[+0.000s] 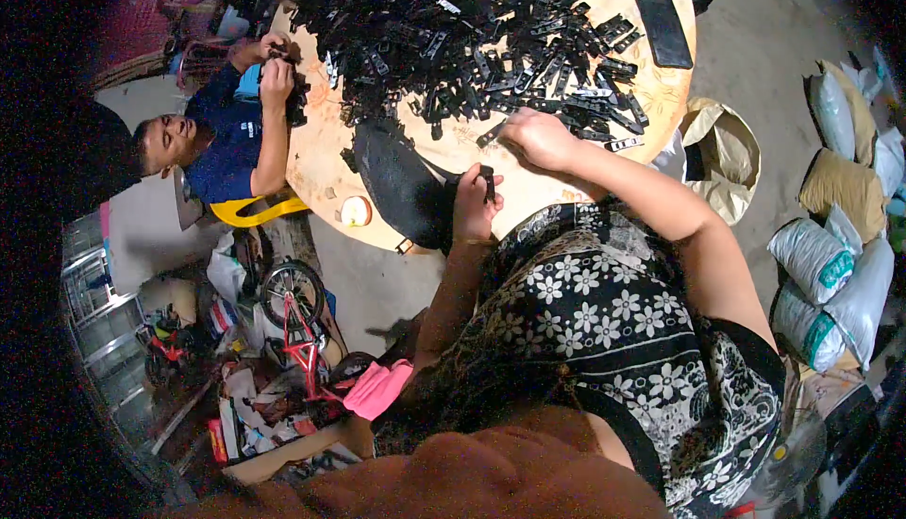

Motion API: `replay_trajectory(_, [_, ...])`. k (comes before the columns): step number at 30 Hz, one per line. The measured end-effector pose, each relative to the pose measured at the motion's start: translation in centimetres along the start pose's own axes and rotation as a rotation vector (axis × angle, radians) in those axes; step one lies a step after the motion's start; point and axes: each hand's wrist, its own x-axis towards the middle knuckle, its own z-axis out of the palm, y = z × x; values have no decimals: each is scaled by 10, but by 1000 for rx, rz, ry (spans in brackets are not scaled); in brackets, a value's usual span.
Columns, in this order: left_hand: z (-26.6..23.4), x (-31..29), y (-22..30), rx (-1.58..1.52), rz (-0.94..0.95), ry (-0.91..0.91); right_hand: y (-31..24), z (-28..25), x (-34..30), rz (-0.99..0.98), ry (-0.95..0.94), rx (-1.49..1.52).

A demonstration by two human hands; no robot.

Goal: The person assembles plastic buckle parts by hand from a pile on a table and places the assembled pieces into a sack.

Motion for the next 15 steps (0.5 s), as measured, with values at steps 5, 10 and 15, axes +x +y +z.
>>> replay_trajectory(5, [6, -18, 19, -107, -31, 7, -9, 19, 36, -137, -73, -121])
replay_trajectory(10, [-3, -18, 17, -53, 15, -35, -18, 54, 91, -205, 21, -243])
replay_trajectory(15, [-5, -17, 13, 83, 103, -111, -21, 78, 137, -135, -51, -386])
